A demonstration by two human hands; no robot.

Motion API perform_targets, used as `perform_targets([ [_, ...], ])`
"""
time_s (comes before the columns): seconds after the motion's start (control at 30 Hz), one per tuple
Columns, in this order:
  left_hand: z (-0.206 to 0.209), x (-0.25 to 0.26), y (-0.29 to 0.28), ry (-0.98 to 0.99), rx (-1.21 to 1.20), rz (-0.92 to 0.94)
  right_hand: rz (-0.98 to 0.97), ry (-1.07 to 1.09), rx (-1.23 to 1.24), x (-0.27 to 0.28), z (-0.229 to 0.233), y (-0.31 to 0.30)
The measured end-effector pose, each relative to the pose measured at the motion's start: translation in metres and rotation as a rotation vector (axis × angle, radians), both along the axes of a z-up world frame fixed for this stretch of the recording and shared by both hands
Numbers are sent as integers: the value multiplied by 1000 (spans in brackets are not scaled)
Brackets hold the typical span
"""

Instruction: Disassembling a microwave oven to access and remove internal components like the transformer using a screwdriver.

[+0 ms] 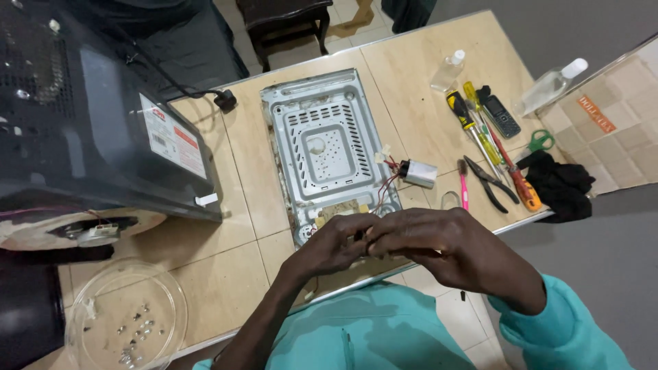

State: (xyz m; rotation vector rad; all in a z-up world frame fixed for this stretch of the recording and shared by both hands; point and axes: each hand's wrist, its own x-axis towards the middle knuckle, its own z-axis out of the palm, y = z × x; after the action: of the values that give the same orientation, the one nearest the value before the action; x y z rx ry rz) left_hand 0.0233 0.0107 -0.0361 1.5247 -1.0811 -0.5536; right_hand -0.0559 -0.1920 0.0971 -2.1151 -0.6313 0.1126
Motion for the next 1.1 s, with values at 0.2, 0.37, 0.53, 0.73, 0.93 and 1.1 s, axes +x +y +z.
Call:
perform_targets([
  [0.2, -1, -1, 0, 102, -54, -23, -122, -8, -115, -5, -1, 7],
  [0.37, -11, -2, -2, -27, -20, 30, -408, -109, -216, -14, -10, 22],
  [0.53, -14, -2, -2, -6, -7, -52, -101, -78, -6, -2, -1, -2],
  [0.73, -20, -1, -7, -33, 20, -10, 5, 6, -91, -6, 4, 3],
  [0.93, -8, -4, -6, -11, -27, 16, -279, -187, -153, -8, 4, 15],
  [1.1, -25, -9, -3, 4, 32, 38, -134, 219, 50, -5, 16, 9],
])
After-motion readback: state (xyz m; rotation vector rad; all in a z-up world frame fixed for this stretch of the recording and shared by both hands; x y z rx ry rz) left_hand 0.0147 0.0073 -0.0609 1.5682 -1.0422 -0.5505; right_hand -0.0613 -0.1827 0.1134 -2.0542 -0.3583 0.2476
